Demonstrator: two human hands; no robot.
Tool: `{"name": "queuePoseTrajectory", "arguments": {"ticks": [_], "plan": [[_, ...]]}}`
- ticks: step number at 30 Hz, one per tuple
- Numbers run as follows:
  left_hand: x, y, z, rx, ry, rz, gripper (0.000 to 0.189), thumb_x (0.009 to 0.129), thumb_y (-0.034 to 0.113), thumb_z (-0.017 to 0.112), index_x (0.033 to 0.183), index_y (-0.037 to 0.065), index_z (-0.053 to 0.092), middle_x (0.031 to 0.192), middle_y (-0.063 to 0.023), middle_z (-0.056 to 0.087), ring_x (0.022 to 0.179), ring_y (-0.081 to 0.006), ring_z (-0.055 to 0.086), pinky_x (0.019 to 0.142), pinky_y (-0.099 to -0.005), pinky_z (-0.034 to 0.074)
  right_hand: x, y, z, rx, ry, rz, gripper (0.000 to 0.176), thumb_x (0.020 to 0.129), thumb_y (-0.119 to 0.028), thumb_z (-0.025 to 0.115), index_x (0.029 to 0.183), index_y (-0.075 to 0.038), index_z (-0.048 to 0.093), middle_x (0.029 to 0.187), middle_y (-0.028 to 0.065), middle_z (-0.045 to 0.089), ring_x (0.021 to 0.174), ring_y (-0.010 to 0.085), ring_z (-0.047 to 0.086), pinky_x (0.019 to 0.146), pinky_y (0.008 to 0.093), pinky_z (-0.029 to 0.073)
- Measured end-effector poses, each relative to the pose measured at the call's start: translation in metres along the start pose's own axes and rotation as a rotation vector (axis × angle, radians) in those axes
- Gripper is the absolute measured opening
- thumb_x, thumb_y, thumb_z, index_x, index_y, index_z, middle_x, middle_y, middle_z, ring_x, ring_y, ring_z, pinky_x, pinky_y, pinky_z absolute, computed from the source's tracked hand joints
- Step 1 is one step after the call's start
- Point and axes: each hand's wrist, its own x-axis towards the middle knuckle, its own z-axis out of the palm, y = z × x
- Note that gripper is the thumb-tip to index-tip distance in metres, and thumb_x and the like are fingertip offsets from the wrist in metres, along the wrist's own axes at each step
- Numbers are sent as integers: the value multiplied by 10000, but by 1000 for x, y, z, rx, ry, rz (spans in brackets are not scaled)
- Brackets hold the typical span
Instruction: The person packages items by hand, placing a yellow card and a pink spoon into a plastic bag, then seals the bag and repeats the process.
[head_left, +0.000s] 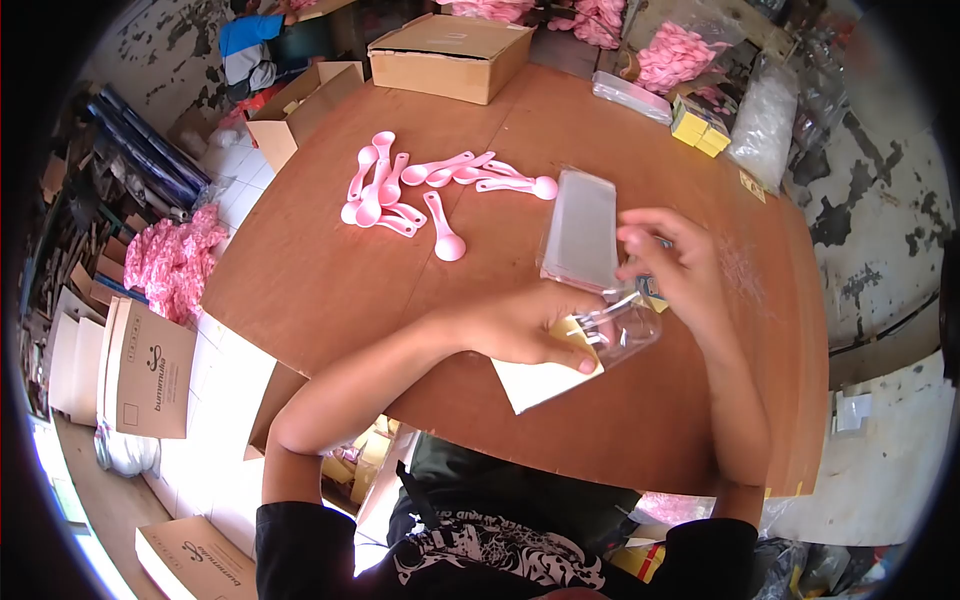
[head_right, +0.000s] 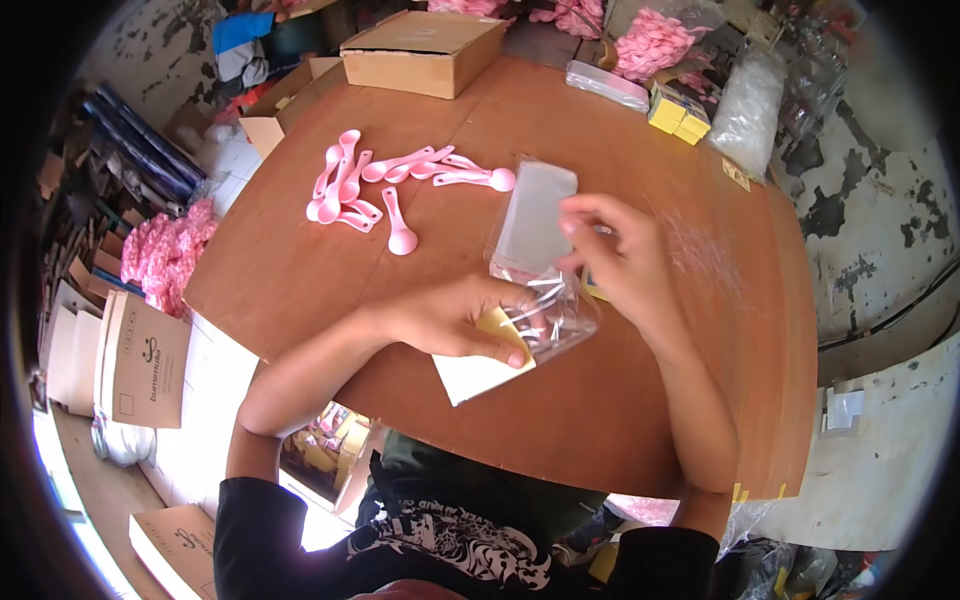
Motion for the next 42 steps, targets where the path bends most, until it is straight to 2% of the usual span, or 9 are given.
{"name": "queuePoseTrajectory", "arguments": {"ticks": [5,16,19,22,24,26,29,31,42], "plan": [[-4,-1,1,-34,-47,136,305,882,225,722,1118,70,608,996,-39,638,911,-124,579,781,-289,480,85,49,47,-607,-128,-500,190,828,-135,677,993,-44,705,963,161,683,816,326,667,754,421,533],[-5,4,-1,-72,25,220,329,846,218,770,1099,56,637,955,-26,624,886,-107,559,767,-287,462,154,64,130,-1014,-189,-464,188,793,-172,710,929,-41,712,919,156,671,898,350,644,756,440,530],[-4,-1,0,-74,65,239,331,842,197,774,1105,51,635,954,-20,620,888,-101,558,765,-280,462,150,65,126,-1054,-34,-683,181,817,-147,678,961,-36,677,906,169,664,883,368,646,739,445,530],[-6,1,-2,-109,112,211,330,842,171,773,1111,43,631,951,-14,624,893,-91,558,761,-271,466,128,42,108,-756,54,-603,178,877,-133,623,1020,-27,618,920,177,662,874,361,654,726,442,518],[-8,6,-4,-149,158,169,330,851,162,764,1122,35,625,950,-18,639,859,-78,574,728,-257,478,102,27,83,-364,73,-354,150,938,-131,555,1026,-10,568,910,193,650,825,331,656,713,429,504],[-9,10,-4,-155,210,123,329,853,167,762,1120,33,625,950,-20,644,836,-76,581,708,-251,480,85,33,53,-320,195,-461,163,971,-138,523,1036,8,557,855,172,639,751,270,645,686,404,495],[-7,5,-4,-100,317,104,323,853,175,760,1107,29,625,927,-20,661,776,-73,598,666,-242,482,43,1,6,-307,214,-187,193,970,-134,535,1105,-5,582,833,115,636,698,181,619,644,344,506],[-6,5,-8,69,473,-101,318,844,169,764,1095,30,627,888,-32,669,763,-74,601,660,-247,482,27,-9,-20,-205,212,91,233,965,-116,549,1166,-6,596,853,68,647,693,109,612,611,278,510],[-2,-13,-15,286,530,-143,322,842,160,762,1110,37,634,907,-28,681,787,-69,591,673,-254,482,7,-14,-61,43,259,-26,249,897,-49,675,1123,29,602,899,73,668,683,92,633,594,216,528]]}}
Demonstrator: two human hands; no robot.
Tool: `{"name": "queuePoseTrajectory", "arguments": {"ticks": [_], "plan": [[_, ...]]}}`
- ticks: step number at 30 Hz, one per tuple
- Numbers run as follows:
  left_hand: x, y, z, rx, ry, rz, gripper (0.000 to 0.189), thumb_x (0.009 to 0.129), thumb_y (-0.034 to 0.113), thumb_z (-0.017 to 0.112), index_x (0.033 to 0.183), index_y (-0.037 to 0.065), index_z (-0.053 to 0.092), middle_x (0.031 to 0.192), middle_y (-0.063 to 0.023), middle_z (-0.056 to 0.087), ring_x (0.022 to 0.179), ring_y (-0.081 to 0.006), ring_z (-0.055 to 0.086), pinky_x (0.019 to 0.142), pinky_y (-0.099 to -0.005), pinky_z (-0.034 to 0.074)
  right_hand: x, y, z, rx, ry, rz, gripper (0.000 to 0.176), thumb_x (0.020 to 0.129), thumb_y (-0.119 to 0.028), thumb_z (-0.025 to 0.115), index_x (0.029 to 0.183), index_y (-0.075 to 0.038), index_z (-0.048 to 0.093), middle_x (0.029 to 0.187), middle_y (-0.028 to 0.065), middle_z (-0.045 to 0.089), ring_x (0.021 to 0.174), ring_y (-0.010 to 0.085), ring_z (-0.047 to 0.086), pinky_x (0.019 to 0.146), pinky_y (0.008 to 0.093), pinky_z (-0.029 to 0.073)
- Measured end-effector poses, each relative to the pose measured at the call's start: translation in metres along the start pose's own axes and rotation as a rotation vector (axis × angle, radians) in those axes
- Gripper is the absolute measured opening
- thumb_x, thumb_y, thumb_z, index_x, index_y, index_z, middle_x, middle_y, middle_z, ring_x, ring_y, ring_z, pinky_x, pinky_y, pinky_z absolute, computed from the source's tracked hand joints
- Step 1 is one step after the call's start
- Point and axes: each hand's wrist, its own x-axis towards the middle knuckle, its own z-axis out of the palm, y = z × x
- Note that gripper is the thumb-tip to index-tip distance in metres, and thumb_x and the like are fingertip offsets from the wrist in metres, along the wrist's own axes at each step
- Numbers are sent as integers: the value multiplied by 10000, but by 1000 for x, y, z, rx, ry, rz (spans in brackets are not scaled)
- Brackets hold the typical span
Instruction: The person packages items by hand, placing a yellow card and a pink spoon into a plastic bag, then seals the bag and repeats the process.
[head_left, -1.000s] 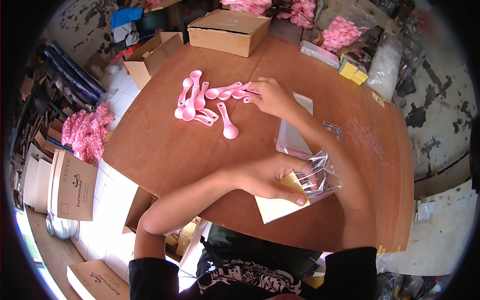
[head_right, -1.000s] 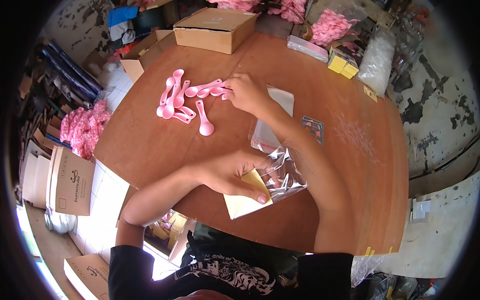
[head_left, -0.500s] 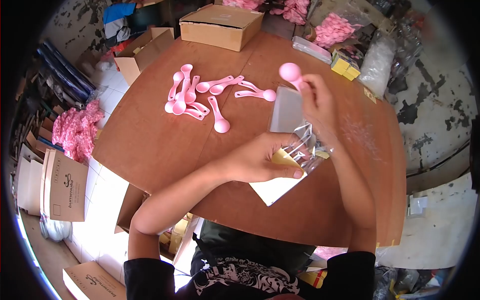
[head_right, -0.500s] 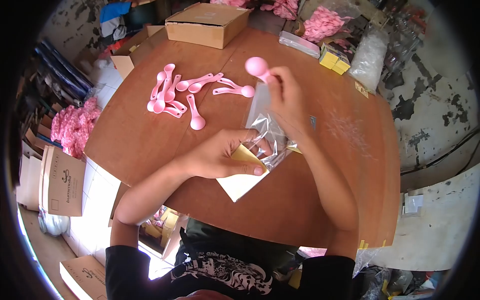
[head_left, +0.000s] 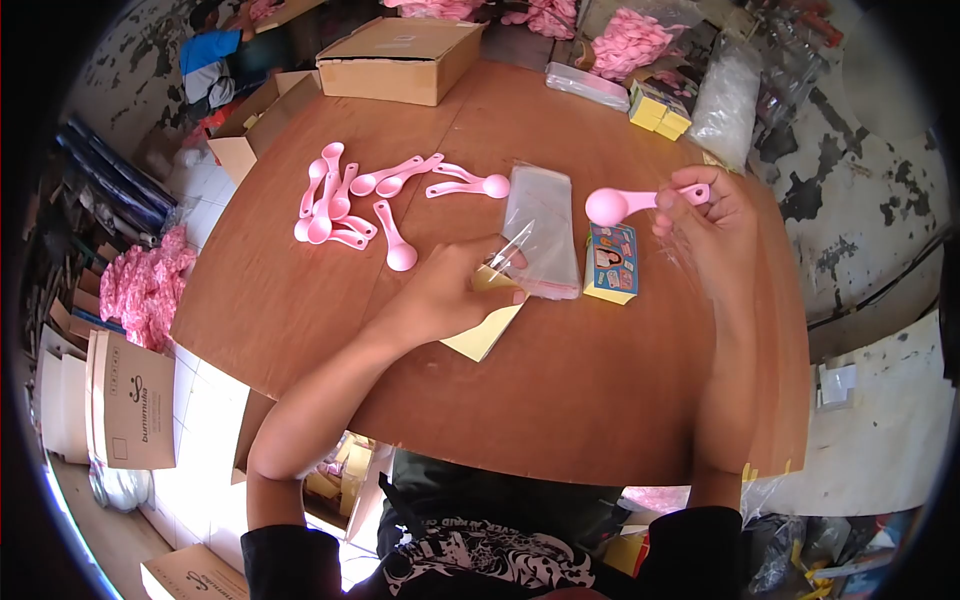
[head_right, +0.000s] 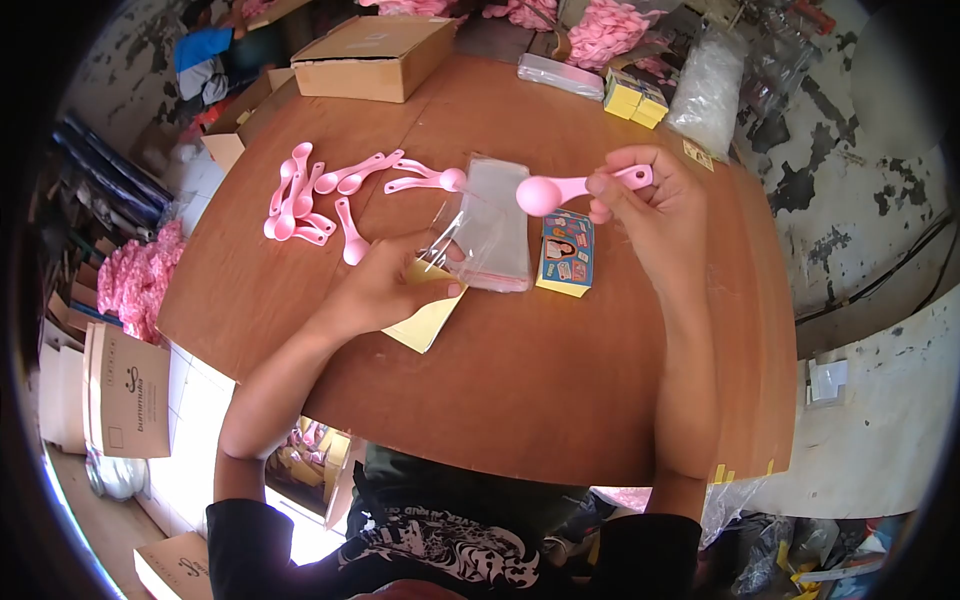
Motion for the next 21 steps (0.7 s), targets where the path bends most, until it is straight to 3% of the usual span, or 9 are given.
{"name": "queuePoseTrajectory", "arguments": {"ticks": [1,3,7,9,13,15,19,21], "plan": [[0,2,0,3,-10,1,322,842,160,762,1110,37,634,907,-28,681,787,-69,591,673,-254,482,1,2,-3,33,-5,-26,242,907,-50,661,1128,26,595,941,83,671,710,96,639,624,224,539],[0,3,0,-22,9,-45,325,810,162,766,1076,18,647,935,-138,711,784,-198,670,706,-334,498,0,-1,-3,113,-29,-26,249,918,-54,647,1148,16,583,965,86,669,745,100,641,655,230,539],[-1,-1,0,-37,-34,-23,325,815,171,766,1083,31,651,919,-126,715,775,-186,673,702,-332,501,1,3,-4,210,-162,0,261,952,-77,601,1198,-8,550,979,84,670,826,113,641,742,254,528],[-2,-1,-1,5,-136,33,350,836,159,773,1124,23,630,952,-39,688,830,-66,601,725,-254,496,3,9,-6,218,-233,9,256,956,-87,598,1195,-9,550,979,82,671,817,115,638,742,257,525],[-4,7,-2,-8,-198,-16,374,830,172,782,1135,19,629,947,-38,691,840,-68,606,729,-259,499,4,13,-4,167,-346,9,242,964,-105,589,1183,-11,549,976,78,673,797,113,628,746,263,517],[-4,7,-2,-24,-177,15,367,800,214,785,1104,55,653,884,-113,720,744,-191,688,668,-336,515,4,15,-2,169,-376,-8,239,961,-105,594,1178,-13,552,975,76,674,794,108,626,740,259,515],[-6,6,-1,-28,-152,65,392,802,219,783,1131,61,638,872,-113,715,738,-191,686,664,-336,515,1,14,3,156,-422,-28,221,949,-94,611,1147,-13,557,948,66,681,756,91,616,710,249,515],[-7,12,-2,-16,-158,-12,434,805,227,781,1173,65,616,865,-112,710,734,-197,688,662,-340,516,-1,11,8,143,-426,-6,214,944,-88,617,1135,-13,556,931,64,682,733,84,607,684,242,511]]}}
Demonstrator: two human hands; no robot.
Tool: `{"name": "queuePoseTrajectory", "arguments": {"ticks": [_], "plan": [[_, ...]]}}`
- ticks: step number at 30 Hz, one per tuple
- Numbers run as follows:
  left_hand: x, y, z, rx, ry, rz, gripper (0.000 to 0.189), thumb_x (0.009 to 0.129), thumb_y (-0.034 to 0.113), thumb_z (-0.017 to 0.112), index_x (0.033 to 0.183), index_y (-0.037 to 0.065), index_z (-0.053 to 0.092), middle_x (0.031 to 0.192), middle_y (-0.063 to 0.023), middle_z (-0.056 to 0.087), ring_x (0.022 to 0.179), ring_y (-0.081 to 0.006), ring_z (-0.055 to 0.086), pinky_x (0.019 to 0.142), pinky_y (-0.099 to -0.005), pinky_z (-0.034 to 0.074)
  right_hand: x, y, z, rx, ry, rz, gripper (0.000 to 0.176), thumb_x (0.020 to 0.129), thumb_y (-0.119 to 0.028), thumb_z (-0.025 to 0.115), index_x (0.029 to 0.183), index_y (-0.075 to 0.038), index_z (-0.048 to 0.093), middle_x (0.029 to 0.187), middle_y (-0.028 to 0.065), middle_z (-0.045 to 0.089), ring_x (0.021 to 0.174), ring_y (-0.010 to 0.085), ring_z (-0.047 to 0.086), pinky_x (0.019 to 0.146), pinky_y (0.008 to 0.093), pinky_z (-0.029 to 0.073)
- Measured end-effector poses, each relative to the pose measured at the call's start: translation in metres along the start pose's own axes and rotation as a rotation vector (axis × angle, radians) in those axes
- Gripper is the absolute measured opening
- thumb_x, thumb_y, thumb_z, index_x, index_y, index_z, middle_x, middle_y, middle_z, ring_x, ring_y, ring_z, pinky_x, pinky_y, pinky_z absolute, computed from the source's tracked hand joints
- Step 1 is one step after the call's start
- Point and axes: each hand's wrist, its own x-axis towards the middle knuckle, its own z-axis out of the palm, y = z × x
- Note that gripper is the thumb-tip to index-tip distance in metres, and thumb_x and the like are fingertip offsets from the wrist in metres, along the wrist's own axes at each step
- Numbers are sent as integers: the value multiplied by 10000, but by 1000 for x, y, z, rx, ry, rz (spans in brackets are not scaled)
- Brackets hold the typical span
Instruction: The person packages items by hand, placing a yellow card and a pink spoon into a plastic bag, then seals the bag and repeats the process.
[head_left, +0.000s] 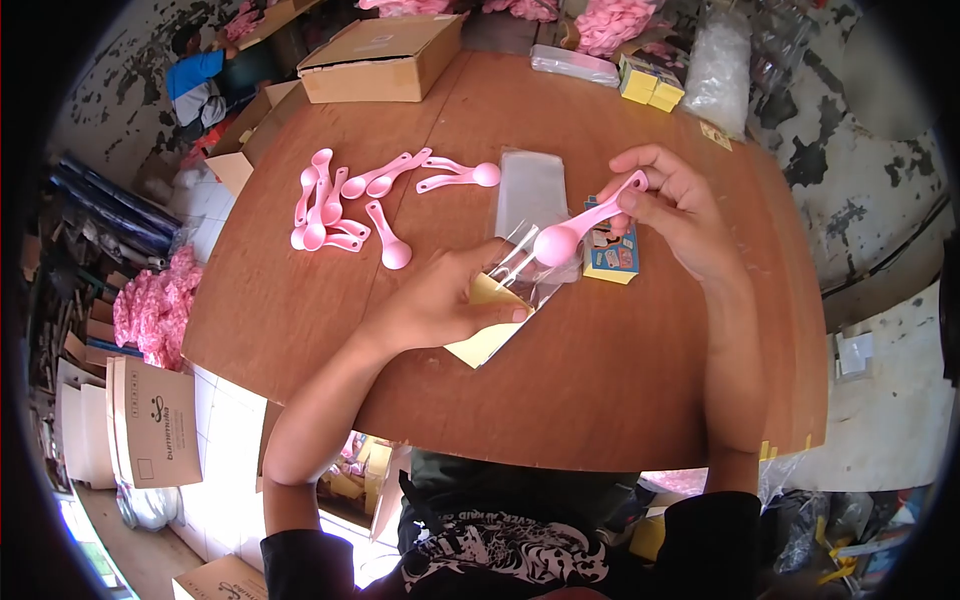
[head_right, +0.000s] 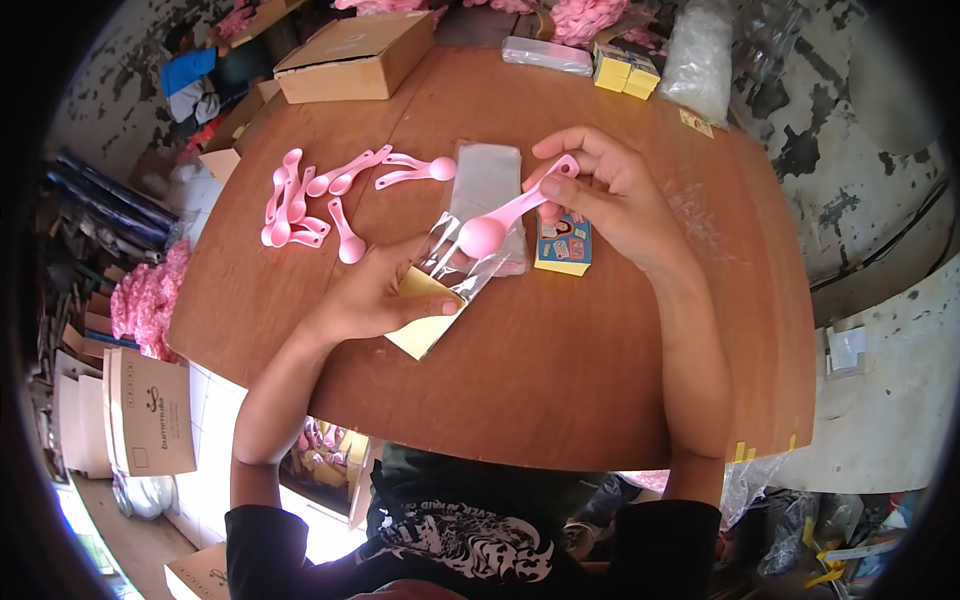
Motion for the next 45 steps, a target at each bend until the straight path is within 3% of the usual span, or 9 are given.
{"name": "queuePoseTrajectory", "arguments": {"ticks": [13,16,18,22,27,30,35,41,45], "plan": [[-2,6,8,19,80,137,544,821,188,793,1275,25,543,944,-62,688,842,-106,640,715,-281,524,-6,5,64,-329,218,-47,323,884,-99,707,1137,-8,528,882,50,674,735,91,609,637,213,480],[-3,6,8,-32,73,90,554,833,192,782,1293,30,519,939,-66,691,859,-106,647,709,-277,529,-4,14,67,-738,101,-577,352,878,-98,715,1160,-10,523,951,64,682,839,110,637,719,221,491],[-3,6,7,-100,21,23,573,837,185,779,1307,23,492,941,-71,694,883,-115,656,722,-274,536,-9,8,82,65,202,25,360,872,-93,720,1160,-7,522,990,57,674,900,128,643,786,240,494],[-2,1,10,-183,-6,50,577,842,169,774,1310,18,472,975,-75,694,914,-126,659,774,-271,547,-6,6,69,316,136,241,323,911,-66,652,1203,-44,515,1024,93,677,961,124,630,815,244,489],[9,-9,18,-25,439,457,550,816,181,777,1256,1,501,1162,-175,584,1064,-278,615,866,-360,521,20,-35,52,-97,338,-230,326,872,-17,669,1169,-15,535,883,49,698,823,98,634,744,243,492],[8,-11,9,20,479,374,554,824,166,766,1271,-3,486,1265,-178,500,1199,-306,528,935,-409,490,45,-41,21,-686,453,-596,313,846,4,677,1140,-19,573,863,49,704,774,104,627,720,252,484],[4,-3,5,-60,456,294,544,873,165,721,1328,34,454,1361,-125,455,1282,-274,470,1078,-446,399,30,-47,33,-489,336,-451,292,842,36,663,1119,5,578,866,62,702,786,98,635,706,242,493],[-1,4,7,-229,375,448,493,880,129,709,1294,-18,484,1253,-166,560,1188,-239,550,946,-361,488,-1,-42,62,-13,194,-108,278,871,22,656,1121,36,536,880,74,673,762,107,647,670,217,510],[-1,5,10,-610,150,90,371,938,96,635,1266,-49,539,1018,-113,696,932,-124,647,794,-253,528,-15,-14,75,76,203,127,208,854,3,676,1041,8,586,870,62,660,751,113,630,641,258,498]]}}
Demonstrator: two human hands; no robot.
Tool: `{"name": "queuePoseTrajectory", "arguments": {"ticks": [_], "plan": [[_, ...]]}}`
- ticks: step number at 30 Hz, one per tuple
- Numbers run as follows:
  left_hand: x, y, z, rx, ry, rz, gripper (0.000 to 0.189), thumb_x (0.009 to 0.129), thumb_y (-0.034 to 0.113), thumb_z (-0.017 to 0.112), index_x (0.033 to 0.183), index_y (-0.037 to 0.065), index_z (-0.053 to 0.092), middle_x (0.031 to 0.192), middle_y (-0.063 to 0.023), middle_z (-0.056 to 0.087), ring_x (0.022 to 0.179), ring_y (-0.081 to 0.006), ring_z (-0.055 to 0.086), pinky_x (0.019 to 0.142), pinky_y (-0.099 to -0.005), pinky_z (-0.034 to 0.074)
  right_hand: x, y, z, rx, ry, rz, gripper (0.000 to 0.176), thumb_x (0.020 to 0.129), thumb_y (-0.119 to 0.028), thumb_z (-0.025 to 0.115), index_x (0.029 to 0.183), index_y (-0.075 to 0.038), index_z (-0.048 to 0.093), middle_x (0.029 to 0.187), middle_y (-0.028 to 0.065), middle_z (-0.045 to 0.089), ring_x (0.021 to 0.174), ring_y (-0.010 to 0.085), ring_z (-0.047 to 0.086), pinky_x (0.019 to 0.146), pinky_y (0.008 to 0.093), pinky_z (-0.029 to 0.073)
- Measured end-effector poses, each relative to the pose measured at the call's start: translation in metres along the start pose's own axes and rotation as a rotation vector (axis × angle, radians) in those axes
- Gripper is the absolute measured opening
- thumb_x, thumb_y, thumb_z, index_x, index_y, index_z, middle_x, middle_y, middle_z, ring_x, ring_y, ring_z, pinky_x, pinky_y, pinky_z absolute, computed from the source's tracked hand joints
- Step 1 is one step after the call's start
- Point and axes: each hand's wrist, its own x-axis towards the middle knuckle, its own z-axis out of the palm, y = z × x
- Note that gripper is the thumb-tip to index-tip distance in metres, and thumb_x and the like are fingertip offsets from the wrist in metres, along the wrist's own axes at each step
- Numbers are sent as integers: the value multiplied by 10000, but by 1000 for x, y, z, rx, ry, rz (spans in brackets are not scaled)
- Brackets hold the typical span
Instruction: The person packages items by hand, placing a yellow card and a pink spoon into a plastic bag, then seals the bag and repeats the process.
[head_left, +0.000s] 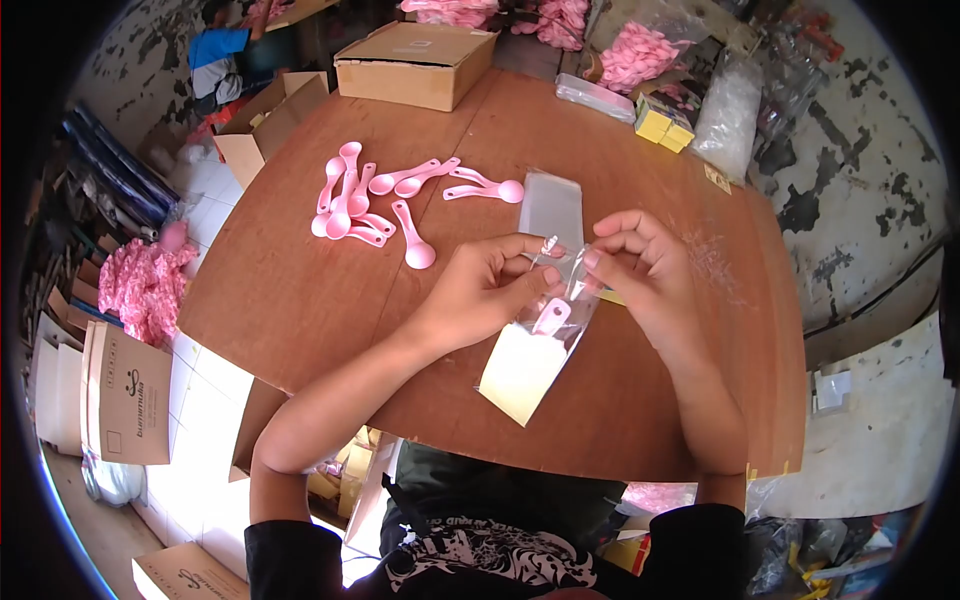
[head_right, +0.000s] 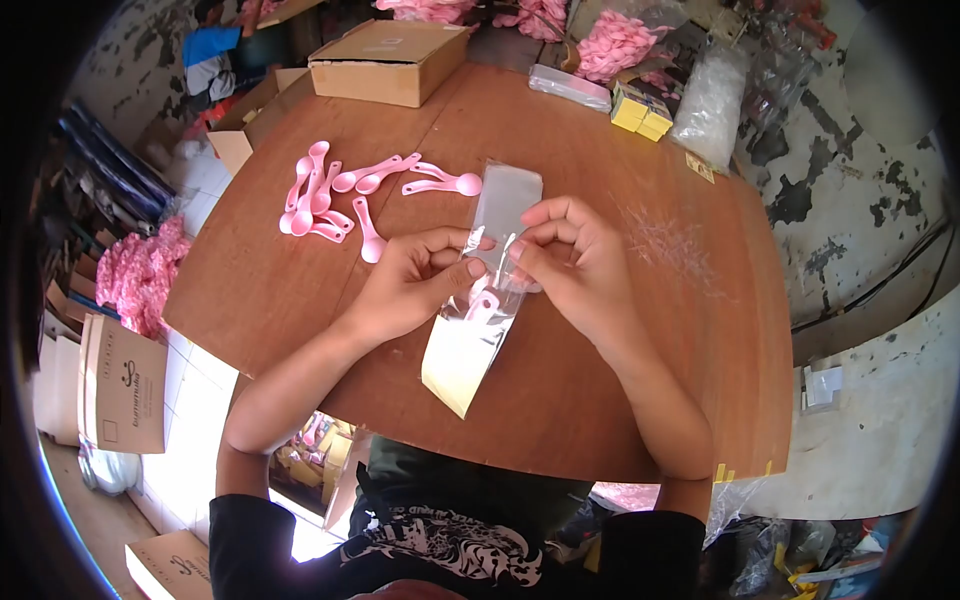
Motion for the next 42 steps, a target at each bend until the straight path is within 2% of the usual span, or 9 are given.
{"name": "queuePoseTrajectory", "arguments": {"ticks": [4,12,22,26,30,34,36,39,42], "plan": [[-1,-14,2,215,54,1,299,953,89,619,1201,-76,598,909,-91,739,780,-25,615,657,-198,500,-5,9,7,-721,123,-659,81,773,-16,720,808,-43,651,864,64,623,742,211,602,635,325,472],[-4,-14,10,482,-28,151,272,907,35,637,1167,-47,644,894,-116,741,687,-35,610,549,-213,486,-16,15,16,-1123,85,-854,133,665,-17,719,732,-52,609,787,34,530,735,212,544,637,354,467],[-7,-5,7,730,-226,180,411,796,-52,603,1202,1,642,867,-124,738,716,-103,687,556,-237,525,-12,27,4,-1095,56,-806,104,641,14,661,719,-36,614,734,59,535,692,193,557,614,329,468],[-8,-10,6,459,-143,191,368,846,-56,592,1209,-17,630,939,-128,741,787,-83,671,635,-227,526,-4,6,-32,-296,170,-326,30,743,13,607,765,5,625,775,92,643,726,153,617,674,270,491],[-7,-15,1,218,-10,168,292,935,7,599,1223,-38,604,979,-103,729,855,-76,646,720,-221,515,16,-13,-134,365,-94,-285,91,778,-39,613,831,12,666,872,98,672,765,181,643,731,295,513],[-3,-12,6,81,71,102,269,943,31,596,1203,-39,602,952,-109,721,778,-122,698,651,-216,531,35,52,-201,-133,269,207,147,790,-35,617,909,17,687,934,112,681,901,225,659,814,335,512],[0,-12,6,50,109,62,265,949,39,594,1201,-44,585,961,-109,715,742,-126,702,636,-214,530,30,84,-202,-1494,504,-167,203,822,-43,636,1010,9,690,969,117,686,987,234,653,857,354,508],[1,-13,4,62,115,99,262,945,30,597,1193,-53,583,964,-108,713,750,-128,702,634,-205,530,26,74,-152,-1242,650,-387,218,852,-64,649,1061,-10,681,987,110,692,990,220,659,843,329,516],[1,-12,5,20,117,58,269,938,19,603,1195,-57,574,964,-104,711,774,-125,699,658,-212,548,10,53,-86,-517,216,-247,191,919,-61,628,1086,26,662,1048,80,676,919,157,663,792,287,539]]}}
